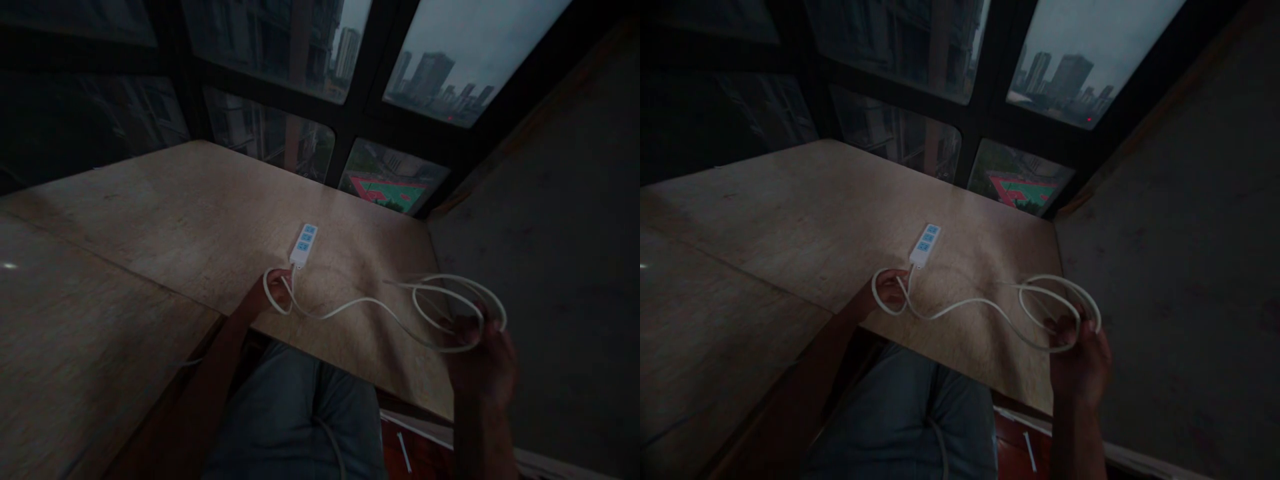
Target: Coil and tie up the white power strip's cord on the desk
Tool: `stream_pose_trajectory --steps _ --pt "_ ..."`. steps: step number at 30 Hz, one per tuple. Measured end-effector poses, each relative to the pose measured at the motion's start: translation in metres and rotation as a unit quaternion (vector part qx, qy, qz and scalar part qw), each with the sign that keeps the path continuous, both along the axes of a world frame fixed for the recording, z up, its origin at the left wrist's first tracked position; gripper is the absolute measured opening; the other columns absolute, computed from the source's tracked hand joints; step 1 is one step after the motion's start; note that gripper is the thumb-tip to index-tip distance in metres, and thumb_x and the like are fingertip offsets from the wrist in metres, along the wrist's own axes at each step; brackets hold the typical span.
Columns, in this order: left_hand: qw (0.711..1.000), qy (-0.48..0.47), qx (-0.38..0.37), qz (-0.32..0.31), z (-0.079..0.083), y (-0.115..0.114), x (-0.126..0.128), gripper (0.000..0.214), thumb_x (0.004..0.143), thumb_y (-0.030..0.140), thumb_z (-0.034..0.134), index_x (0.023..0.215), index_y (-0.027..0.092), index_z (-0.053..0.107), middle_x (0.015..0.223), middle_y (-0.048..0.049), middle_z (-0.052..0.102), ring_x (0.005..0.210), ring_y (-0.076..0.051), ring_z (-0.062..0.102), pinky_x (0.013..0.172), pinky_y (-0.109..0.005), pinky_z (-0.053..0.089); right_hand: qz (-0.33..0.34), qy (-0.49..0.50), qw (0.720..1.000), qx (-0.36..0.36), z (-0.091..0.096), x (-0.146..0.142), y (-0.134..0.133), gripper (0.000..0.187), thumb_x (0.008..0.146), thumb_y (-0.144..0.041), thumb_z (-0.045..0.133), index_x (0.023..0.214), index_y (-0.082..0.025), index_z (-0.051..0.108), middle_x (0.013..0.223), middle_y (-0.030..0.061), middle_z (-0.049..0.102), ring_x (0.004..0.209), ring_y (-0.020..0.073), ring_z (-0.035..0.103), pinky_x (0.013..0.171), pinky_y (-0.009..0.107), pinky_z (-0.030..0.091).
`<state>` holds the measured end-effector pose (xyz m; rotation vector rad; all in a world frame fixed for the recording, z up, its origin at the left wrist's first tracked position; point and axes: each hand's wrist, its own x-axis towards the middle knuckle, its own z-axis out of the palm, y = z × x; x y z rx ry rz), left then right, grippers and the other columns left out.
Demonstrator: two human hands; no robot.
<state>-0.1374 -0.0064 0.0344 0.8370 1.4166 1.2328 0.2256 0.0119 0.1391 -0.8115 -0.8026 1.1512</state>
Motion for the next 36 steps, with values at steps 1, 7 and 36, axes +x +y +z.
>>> stream_pose_trajectory --steps 1,7,36 --pt "0.998 -0.062 -0.003 -0.008 0.001 -0.005 -0.001 0.048 0.057 0.030 0.077 0.103 0.019 0.066 0.093 -0.0094 0.069 0.075 -0.023 0.067 0.065 -0.035 0.054 0.004 -0.001 1.000 0.002 -0.002 0.001 0.001 0.027 0.069 -0.037 0.077 0.088 -0.020 0.068 0.060 -0.0057 0.041 0.053 0.0079 0.038 0.056 0.024 0.046" --pt "0.970 -0.242 0.014 -0.028 0.007 -0.030 0.015 0.049 0.048 0.020 0.081 0.096 0.017 0.070 0.105 -0.0135 0.067 0.094 -0.029 0.065 0.078 -0.042 0.054 0.044 0.036 0.998 0.003 -0.018 0.009 0.005 0.028 0.078 -0.045 0.071 0.094 -0.022 0.069 0.055 -0.0075 0.036 0.051 0.0082 0.036 0.063 0.028 0.048" --pt "0.943 0.313 0.106 -0.036 0.009 -0.011 0.088 0.015 0.080 0.026 0.054 0.074 0.017 0.064 0.082 -0.0090 0.066 0.081 -0.022 0.062 0.077 -0.032 0.046 0.290 -0.354 0.880 0.127 -0.041 -0.054 0.005 0.031 0.075 -0.047 0.068 0.072 -0.019 0.079 0.051 0.0014 0.059 0.045 0.0112 0.045 0.045 0.024 0.032"
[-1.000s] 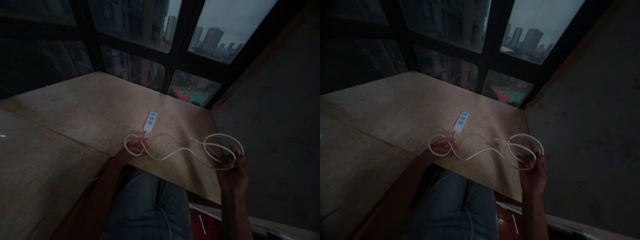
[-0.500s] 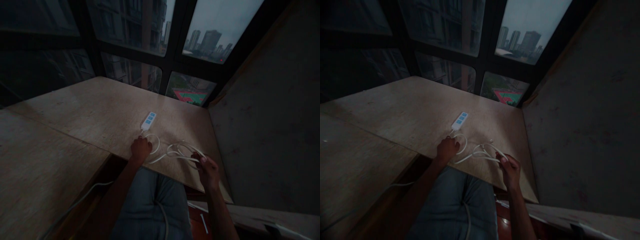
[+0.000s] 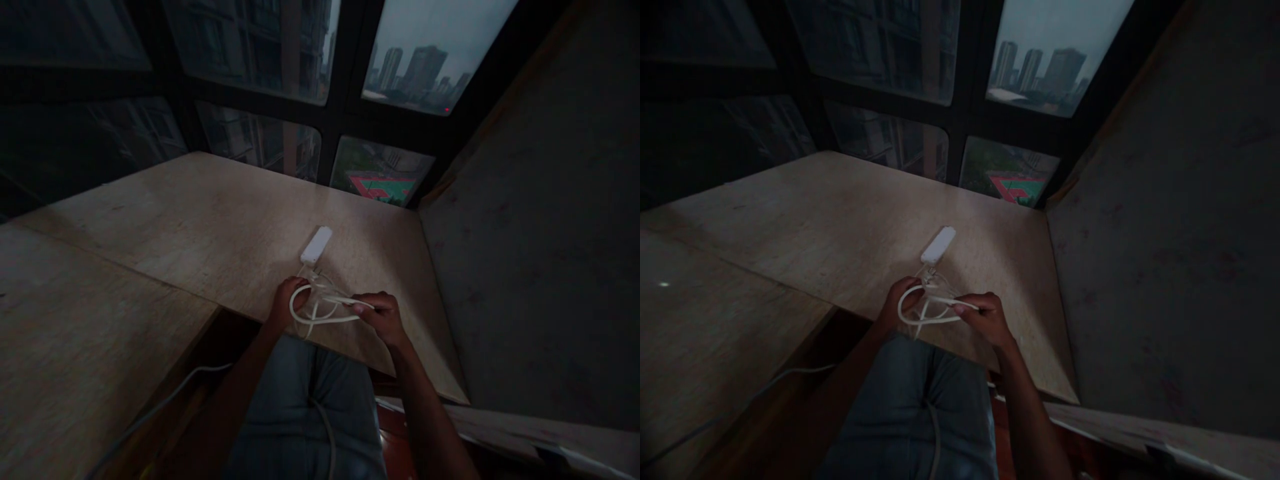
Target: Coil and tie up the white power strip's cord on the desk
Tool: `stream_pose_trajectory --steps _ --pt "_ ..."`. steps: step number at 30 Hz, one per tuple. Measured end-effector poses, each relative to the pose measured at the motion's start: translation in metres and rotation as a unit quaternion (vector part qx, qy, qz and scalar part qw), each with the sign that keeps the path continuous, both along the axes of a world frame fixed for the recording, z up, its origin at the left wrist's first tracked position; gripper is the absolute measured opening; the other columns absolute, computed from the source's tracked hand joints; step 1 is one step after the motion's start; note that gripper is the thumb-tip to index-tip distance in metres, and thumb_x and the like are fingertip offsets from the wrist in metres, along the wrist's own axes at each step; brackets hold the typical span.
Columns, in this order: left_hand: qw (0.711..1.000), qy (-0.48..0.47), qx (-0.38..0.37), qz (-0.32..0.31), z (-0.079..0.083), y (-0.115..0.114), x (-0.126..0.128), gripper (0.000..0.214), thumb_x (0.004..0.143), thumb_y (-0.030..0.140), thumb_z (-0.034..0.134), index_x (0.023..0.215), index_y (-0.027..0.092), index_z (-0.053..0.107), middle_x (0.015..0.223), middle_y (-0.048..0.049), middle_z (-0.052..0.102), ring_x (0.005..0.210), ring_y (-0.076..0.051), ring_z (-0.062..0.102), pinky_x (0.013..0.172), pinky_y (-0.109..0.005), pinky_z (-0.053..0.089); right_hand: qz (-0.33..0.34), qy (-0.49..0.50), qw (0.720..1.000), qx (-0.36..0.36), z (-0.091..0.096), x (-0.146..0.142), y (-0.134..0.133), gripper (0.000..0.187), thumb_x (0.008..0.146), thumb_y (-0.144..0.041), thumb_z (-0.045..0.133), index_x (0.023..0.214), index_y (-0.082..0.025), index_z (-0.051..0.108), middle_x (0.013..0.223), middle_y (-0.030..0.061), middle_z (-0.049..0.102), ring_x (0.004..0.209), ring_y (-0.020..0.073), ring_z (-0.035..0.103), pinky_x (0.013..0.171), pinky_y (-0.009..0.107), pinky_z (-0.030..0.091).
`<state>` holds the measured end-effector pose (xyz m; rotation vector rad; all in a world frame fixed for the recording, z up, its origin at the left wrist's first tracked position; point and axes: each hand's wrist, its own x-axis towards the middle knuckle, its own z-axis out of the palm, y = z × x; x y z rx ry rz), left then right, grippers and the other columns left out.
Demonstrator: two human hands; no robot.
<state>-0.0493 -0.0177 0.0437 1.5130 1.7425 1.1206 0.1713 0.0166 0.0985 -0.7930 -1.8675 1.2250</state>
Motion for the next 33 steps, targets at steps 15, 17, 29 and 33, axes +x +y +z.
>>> stream_pose_trajectory --steps 15,17,29,33 --pt "0.866 -0.485 0.002 0.120 0.001 -0.010 -0.007 0.052 0.051 0.017 0.066 0.102 0.018 0.058 0.119 -0.0100 0.062 0.088 -0.022 0.067 0.067 -0.027 0.048 0.056 -0.095 0.984 -0.141 0.003 0.011 0.032 0.037 0.076 -0.048 0.067 0.072 -0.012 0.074 0.048 -0.0055 0.034 0.047 0.0055 0.025 0.045 0.021 0.019" --pt "0.847 -0.512 0.025 0.138 -0.002 -0.010 -0.009 0.054 0.051 0.015 0.064 0.105 0.019 0.056 0.127 -0.0099 0.057 0.088 -0.022 0.068 0.065 -0.027 0.048 0.070 -0.123 0.974 -0.176 0.001 0.014 0.037 0.039 0.075 -0.050 0.068 0.073 -0.011 0.074 0.048 -0.0055 0.034 0.047 0.0054 0.025 0.045 0.021 0.017" --pt "0.753 -0.642 -0.123 0.077 -0.015 -0.016 -0.024 0.023 0.069 0.001 0.057 0.088 0.008 0.068 0.089 -0.0100 0.071 0.073 -0.013 0.066 0.059 -0.019 0.049 -0.099 0.116 0.970 -0.188 -0.029 0.040 0.044 0.034 0.059 -0.051 0.079 0.053 -0.019 0.067 0.048 0.0012 0.057 0.044 0.0115 0.046 0.046 0.026 0.038" --pt "0.697 -0.690 -0.172 0.090 -0.007 -0.019 -0.028 0.019 0.082 0.015 0.051 0.090 0.008 0.067 0.083 -0.0113 0.070 0.066 -0.016 0.065 0.057 -0.025 0.052 -0.108 0.205 0.956 -0.181 -0.033 0.049 0.044 0.039 0.060 -0.049 0.080 0.047 -0.020 0.057 0.045 -0.0012 0.054 0.044 0.0123 0.049 0.051 0.030 0.048"
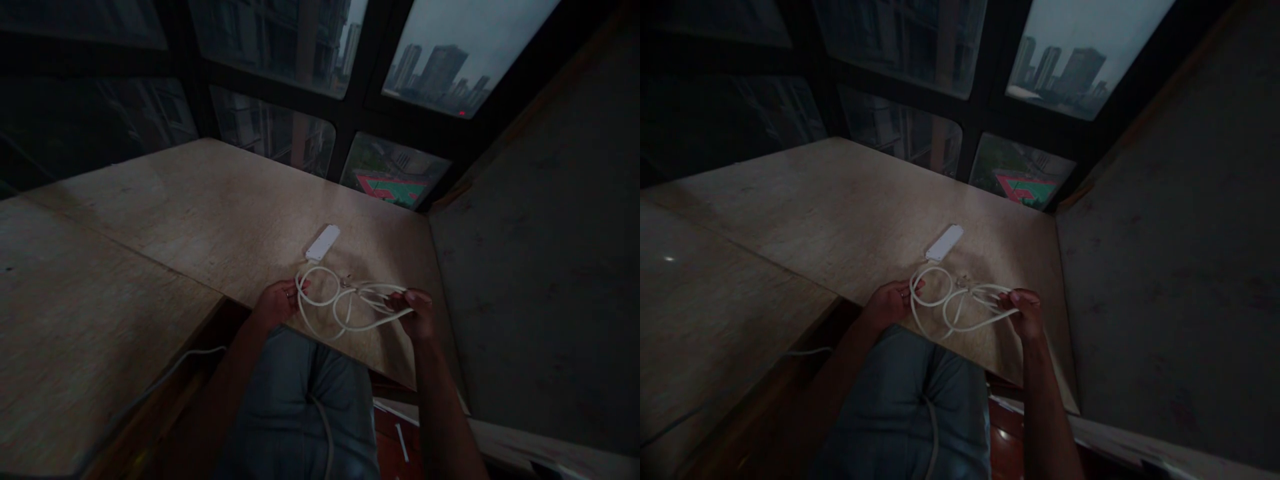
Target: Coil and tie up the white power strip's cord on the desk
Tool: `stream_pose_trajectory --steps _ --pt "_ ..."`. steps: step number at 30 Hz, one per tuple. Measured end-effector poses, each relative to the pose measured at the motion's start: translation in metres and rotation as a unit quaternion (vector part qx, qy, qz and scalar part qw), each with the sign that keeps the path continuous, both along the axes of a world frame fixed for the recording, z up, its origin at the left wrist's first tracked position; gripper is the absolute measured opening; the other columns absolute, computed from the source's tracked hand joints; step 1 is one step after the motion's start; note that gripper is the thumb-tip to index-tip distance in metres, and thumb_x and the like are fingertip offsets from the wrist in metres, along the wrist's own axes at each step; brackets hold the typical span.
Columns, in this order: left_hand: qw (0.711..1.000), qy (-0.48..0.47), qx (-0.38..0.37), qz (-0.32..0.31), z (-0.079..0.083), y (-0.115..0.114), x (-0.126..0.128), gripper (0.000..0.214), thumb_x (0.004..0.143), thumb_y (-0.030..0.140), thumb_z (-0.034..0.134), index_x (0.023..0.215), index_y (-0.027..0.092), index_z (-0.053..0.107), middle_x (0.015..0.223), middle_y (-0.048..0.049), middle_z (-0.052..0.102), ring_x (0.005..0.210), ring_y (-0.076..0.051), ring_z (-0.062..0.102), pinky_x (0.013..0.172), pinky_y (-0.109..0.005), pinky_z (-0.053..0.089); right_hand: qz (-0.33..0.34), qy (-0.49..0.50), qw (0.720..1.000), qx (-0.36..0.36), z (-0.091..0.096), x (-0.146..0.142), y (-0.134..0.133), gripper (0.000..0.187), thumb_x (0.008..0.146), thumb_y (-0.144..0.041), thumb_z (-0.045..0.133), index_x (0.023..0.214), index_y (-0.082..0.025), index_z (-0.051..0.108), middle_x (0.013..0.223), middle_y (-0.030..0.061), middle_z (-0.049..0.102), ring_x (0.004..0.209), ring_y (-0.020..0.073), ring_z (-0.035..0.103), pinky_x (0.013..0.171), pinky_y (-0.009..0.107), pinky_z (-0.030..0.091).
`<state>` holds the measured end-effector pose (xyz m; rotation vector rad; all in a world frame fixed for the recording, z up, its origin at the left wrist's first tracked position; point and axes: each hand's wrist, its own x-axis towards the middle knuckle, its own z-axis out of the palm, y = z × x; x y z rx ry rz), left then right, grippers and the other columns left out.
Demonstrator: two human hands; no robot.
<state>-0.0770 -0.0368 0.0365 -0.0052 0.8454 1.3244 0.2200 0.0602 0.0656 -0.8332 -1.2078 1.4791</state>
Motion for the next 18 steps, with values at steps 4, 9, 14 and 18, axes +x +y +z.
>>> stream_pose_trajectory --steps 4,9,14,18 --pt "0.998 -0.038 0.053 0.024 0.000 0.001 0.001 0.023 0.087 0.028 0.052 0.085 0.009 0.066 0.069 -0.0060 0.065 0.061 -0.014 0.062 0.067 -0.029 0.055 -0.007 0.024 1.000 0.019 -0.006 0.013 0.000 0.036 0.060 -0.046 0.081 0.048 -0.021 0.058 0.042 -0.0033 0.051 0.041 0.0117 0.048 0.051 0.032 0.051" --pt "0.990 0.075 0.076 0.094 -0.012 0.005 0.014 0.019 0.067 0.009 0.074 0.083 0.012 0.065 0.064 0.0015 0.061 0.058 -0.009 0.061 0.067 -0.024 0.054 -0.050 0.118 0.991 0.032 -0.010 0.028 -0.006 0.029 0.063 -0.041 0.080 0.054 -0.023 0.059 0.050 -0.0049 0.058 0.048 0.0121 0.054 0.055 0.031 0.053" --pt "0.971 0.199 0.075 0.114 -0.015 0.005 0.032 0.046 0.053 0.026 0.087 0.093 0.013 0.067 0.069 0.0017 0.064 0.065 -0.017 0.067 0.068 -0.032 0.056 -0.033 0.195 0.979 0.036 0.001 0.025 -0.012 0.038 0.075 -0.050 0.069 0.053 -0.023 0.053 0.043 -0.0071 0.043 0.050 0.0109 0.051 0.067 0.034 0.055" --pt "0.972 0.198 0.084 0.096 -0.010 0.007 0.046 0.051 0.053 0.028 0.087 0.098 0.012 0.068 0.071 -0.0006 0.066 0.064 -0.018 0.067 0.065 -0.031 0.055 0.020 0.126 0.992 0.016 0.007 -0.002 -0.011 0.051 0.072 -0.052 0.071 0.044 -0.020 0.042 0.039 -0.0068 0.035 0.042 0.0096 0.041 0.057 0.032 0.050"
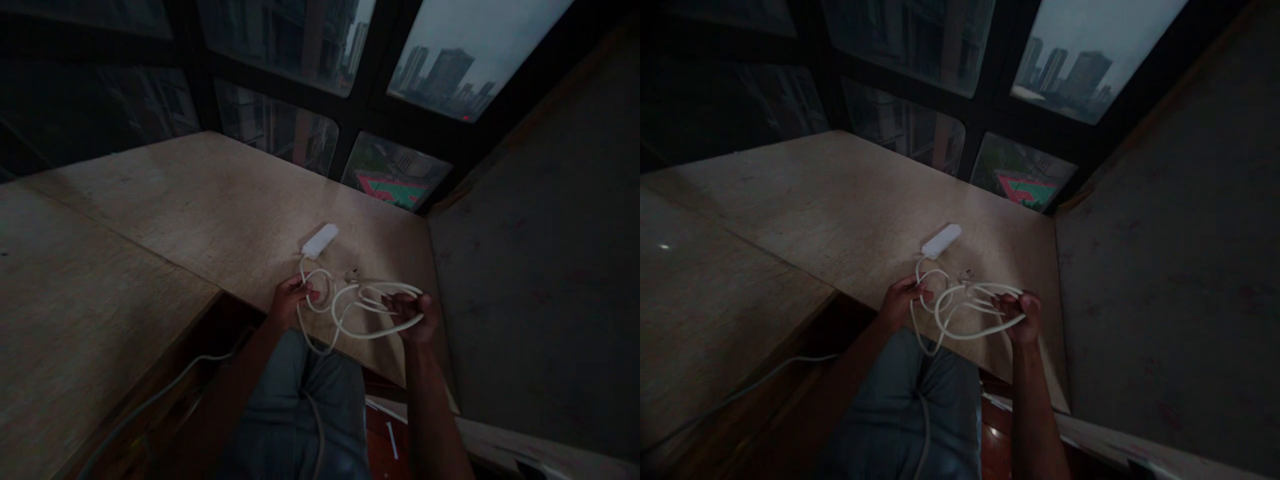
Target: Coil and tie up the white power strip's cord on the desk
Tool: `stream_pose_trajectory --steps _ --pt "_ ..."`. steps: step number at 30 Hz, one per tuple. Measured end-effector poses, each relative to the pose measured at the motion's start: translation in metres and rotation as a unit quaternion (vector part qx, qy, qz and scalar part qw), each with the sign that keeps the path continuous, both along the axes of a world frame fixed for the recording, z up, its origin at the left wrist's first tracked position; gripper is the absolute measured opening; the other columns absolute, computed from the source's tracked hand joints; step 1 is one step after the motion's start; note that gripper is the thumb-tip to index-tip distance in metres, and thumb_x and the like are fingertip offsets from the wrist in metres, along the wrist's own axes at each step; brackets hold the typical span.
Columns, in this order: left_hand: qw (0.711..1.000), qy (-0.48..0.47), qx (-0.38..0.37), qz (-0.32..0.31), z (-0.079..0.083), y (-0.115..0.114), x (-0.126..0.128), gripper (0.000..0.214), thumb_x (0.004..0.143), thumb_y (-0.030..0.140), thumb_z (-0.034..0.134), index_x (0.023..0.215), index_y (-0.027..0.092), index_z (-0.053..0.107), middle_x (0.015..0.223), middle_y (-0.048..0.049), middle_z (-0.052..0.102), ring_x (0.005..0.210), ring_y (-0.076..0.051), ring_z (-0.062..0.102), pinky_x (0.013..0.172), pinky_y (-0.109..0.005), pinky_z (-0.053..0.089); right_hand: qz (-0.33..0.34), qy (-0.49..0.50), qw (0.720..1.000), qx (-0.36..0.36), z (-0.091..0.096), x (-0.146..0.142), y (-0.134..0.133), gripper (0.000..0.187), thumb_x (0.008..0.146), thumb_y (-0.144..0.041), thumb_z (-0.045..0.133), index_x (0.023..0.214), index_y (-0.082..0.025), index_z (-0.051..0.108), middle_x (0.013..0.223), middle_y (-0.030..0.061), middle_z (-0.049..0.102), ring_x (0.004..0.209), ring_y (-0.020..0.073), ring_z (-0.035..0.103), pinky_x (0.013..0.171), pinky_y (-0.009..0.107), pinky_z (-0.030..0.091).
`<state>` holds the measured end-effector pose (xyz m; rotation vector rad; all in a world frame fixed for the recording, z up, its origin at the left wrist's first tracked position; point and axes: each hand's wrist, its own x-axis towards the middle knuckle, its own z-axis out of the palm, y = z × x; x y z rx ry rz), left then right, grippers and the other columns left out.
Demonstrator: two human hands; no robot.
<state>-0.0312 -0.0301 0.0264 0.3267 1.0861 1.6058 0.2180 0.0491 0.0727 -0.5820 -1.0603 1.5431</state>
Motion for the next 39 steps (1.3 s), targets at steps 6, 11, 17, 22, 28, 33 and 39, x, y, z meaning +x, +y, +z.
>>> stream_pose_trajectory --steps 6,11,17,22,28,33,39 --pt "0.998 -0.056 0.002 -0.025 0.008 0.001 0.007 0.035 0.061 0.018 0.079 0.094 0.012 0.069 0.080 -0.0068 0.071 0.073 -0.018 0.068 0.071 -0.030 0.055 0.087 -0.030 0.993 -0.068 -0.008 -0.051 0.003 0.039 0.068 -0.052 0.073 0.054 -0.018 0.059 0.033 -0.0099 0.025 0.033 0.0060 0.026 0.040 0.023 0.035" --pt "0.988 -0.120 0.026 -0.097 0.006 -0.003 -0.005 0.031 0.064 0.015 0.060 0.093 0.009 0.070 0.099 -0.0135 0.071 0.090 -0.024 0.068 0.076 -0.035 0.055 0.006 -0.073 0.990 -0.121 -0.019 -0.071 0.007 0.039 0.063 -0.052 0.075 0.065 -0.015 0.066 0.036 -0.0098 0.030 0.032 0.0043 0.025 0.034 0.019 0.023" --pt "0.987 -0.091 0.065 -0.120 -0.008 -0.003 -0.017 0.059 0.046 0.002 0.050 0.100 0.011 0.070 0.108 -0.0122 0.070 0.105 -0.028 0.064 0.086 -0.036 0.051 -0.133 -0.179 0.970 -0.097 -0.030 -0.065 0.016 0.040 0.064 -0.052 0.074 0.070 -0.013 0.069 0.051 -0.0023 0.053 0.040 0.0073 0.042 0.038 0.020 0.032" --pt "0.984 -0.070 0.096 -0.132 -0.011 0.002 -0.012 0.056 0.050 0.000 0.057 0.103 0.013 0.071 0.111 -0.0120 0.070 0.110 -0.029 0.062 0.092 -0.036 0.047 -0.165 -0.302 0.939 -0.016 -0.027 -0.065 0.013 0.039 0.072 -0.052 0.067 0.075 -0.013 0.073 0.064 0.0023 0.064 0.051 0.0104 0.048 0.046 0.022 0.038" --pt "0.987 0.083 0.109 -0.081 -0.010 0.017 -0.014 0.042 0.056 0.016 0.081 0.098 0.017 0.072 0.120 -0.0105 0.066 0.118 -0.028 0.057 0.093 -0.032 0.046 -0.073 -0.352 0.932 0.036 -0.016 -0.079 0.003 0.033 0.068 -0.048 0.070 0.072 -0.015 0.076 0.065 0.0037 0.068 0.062 0.0179 0.060 0.058 0.028 0.046" --pt "0.975 0.175 0.082 -0.110 -0.009 0.030 -0.021 0.062 0.044 0.010 0.086 0.101 0.016 0.064 0.107 -0.0080 0.066 0.097 -0.021 0.063 0.082 -0.029 0.050 0.007 -0.316 0.949 0.010 -0.024 -0.087 0.006 0.033 0.066 -0.048 0.073 0.072 -0.017 0.077 0.070 0.0051 0.072 0.063 0.0189 0.062 0.060 0.029 0.048" --pt "0.953 0.277 0.027 -0.122 -0.015 0.042 -0.025 0.055 0.045 0.017 0.087 0.091 0.017 0.057 0.083 -0.0018 0.064 0.073 -0.015 0.060 0.068 -0.027 0.047 0.108 -0.243 0.961 -0.077 -0.042 -0.089 0.013 0.044 0.061 -0.059 0.074 0.072 -0.016 0.074 0.066 0.0054 0.070 0.053 0.0157 0.058 0.054 0.028 0.047"
